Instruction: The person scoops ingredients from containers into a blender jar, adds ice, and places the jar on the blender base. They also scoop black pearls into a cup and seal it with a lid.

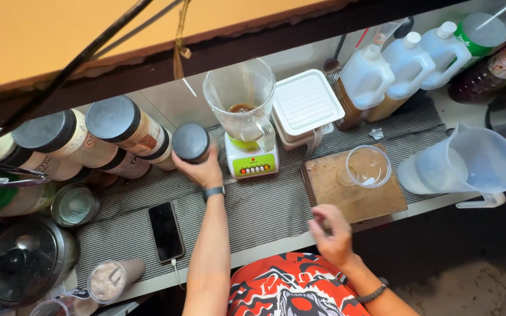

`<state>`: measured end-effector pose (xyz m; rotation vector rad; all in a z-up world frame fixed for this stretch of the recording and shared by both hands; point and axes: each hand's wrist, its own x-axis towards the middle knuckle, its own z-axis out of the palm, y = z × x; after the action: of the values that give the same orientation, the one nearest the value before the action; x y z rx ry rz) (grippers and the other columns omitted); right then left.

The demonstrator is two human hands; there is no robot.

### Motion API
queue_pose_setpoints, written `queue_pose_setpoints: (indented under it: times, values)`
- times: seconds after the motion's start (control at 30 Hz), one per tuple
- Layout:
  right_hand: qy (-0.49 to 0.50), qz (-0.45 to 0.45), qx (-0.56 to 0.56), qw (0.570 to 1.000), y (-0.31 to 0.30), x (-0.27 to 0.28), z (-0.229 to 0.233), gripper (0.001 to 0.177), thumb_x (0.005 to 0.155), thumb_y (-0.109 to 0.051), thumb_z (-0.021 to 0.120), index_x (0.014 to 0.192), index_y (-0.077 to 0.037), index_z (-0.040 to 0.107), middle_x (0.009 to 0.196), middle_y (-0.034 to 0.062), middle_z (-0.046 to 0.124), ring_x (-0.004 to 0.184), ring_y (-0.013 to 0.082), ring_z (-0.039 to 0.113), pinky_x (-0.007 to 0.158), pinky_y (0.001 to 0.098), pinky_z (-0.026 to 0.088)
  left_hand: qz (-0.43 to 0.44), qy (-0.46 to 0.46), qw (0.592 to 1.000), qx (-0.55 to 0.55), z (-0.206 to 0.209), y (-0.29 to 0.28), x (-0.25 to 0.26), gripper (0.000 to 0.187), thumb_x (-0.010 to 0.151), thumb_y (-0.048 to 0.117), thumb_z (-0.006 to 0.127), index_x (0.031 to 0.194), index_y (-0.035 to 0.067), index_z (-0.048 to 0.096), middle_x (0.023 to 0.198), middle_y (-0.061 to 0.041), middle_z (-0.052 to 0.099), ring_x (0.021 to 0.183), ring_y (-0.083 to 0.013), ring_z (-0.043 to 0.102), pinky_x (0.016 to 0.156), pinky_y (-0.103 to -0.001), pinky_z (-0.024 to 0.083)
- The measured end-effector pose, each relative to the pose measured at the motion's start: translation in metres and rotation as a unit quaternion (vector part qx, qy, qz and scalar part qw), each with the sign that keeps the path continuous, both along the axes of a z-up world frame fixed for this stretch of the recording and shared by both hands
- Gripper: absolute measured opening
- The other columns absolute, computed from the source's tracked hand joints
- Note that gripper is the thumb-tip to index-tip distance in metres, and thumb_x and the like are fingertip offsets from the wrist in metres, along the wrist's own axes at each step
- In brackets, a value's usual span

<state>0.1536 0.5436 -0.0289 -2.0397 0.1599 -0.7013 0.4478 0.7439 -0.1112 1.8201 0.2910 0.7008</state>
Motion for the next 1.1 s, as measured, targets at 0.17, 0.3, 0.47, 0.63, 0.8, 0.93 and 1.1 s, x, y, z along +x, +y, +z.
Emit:
queue_pose_setpoints:
  times: [0.17,0.3,0.47,0.63,0.8,0.93,1.1]
  values:
    - [0.007,0.202,-0.013,0.979,0.029,0.072,0.059,0.053,0.085,-0.015,0.079,0.131,-0.001,0.058,0.128,0.0178,0.061,0.113,0.0301,0.062,0.095,0.0396,0.053,-0.092,-0.094,0.980,0.146,0.044,0.034,-0.105,0.113,0.066,0.026,0.098,0.154,0.006,0.030,0.146,-0.023,0.041,0.136,-0.0426,0.045,0.115,-0.053,0.040]
    - [-0.008,0.302,-0.136,0.943,0.055,0.119,0.100,0.099,0.069,-0.044,0.087,0.145,0.004,0.045,0.147,0.0340,0.040,0.133,0.0500,0.042,0.108,0.0515,0.039,-0.273,-0.120,0.906,0.300,0.082,0.053,-0.178,0.103,0.063,0.025,0.093,0.149,0.010,0.039,0.141,-0.023,0.047,0.131,-0.0442,0.051,0.107,-0.053,0.048]
    - [0.157,0.419,-0.072,0.891,0.062,0.131,0.056,0.088,0.069,-0.039,0.084,0.144,-0.008,0.050,0.138,0.0207,0.052,0.123,0.0374,0.055,0.104,0.0443,0.046,-0.231,-0.123,0.922,0.287,0.083,0.061,-0.216,0.087,0.077,0.037,0.088,0.146,0.007,0.044,0.143,-0.022,0.047,0.131,-0.0446,0.052,0.109,-0.054,0.048]
    - [0.304,0.339,0.279,0.845,0.073,0.125,0.011,0.073,0.080,-0.035,0.075,0.143,-0.007,0.053,0.130,0.0135,0.061,0.119,0.0267,0.058,0.102,0.0396,0.047,-0.160,-0.129,0.960,0.191,0.066,0.057,-0.233,0.067,0.094,0.041,0.069,0.143,0.003,0.046,0.150,-0.026,0.043,0.136,-0.0461,0.049,0.114,-0.054,0.043]
    - [0.346,0.223,0.354,0.840,0.083,0.103,-0.006,0.063,0.085,-0.037,0.075,0.138,-0.007,0.056,0.114,0.0215,0.059,0.097,0.0303,0.061,0.081,0.0465,0.053,-0.142,0.035,0.979,-0.145,0.030,0.065,-0.209,0.045,0.105,0.035,0.046,0.123,-0.002,0.063,0.126,-0.020,0.067,0.116,-0.0314,0.065,0.104,-0.041,0.050]
    - [0.052,0.290,-0.074,0.953,0.074,0.109,0.065,0.075,0.074,-0.033,0.083,0.137,-0.008,0.052,0.132,0.0208,0.053,0.121,0.0391,0.054,0.099,0.0526,0.048,-0.199,0.226,0.878,-0.371,0.016,0.087,-0.180,0.044,0.103,0.033,0.043,0.114,-0.001,0.069,0.112,-0.017,0.072,0.102,-0.0272,0.069,0.092,-0.038,0.054]
    - [0.029,0.505,-0.257,0.823,0.049,0.110,0.092,0.075,0.063,-0.031,0.089,0.129,-0.012,0.058,0.132,0.0206,0.052,0.115,0.0428,0.052,0.089,0.0525,0.049,-0.318,0.407,0.721,-0.463,0.006,0.091,-0.164,0.036,0.102,0.030,0.049,0.109,0.001,0.069,0.102,-0.013,0.074,0.092,-0.0239,0.072,0.083,-0.038,0.058]
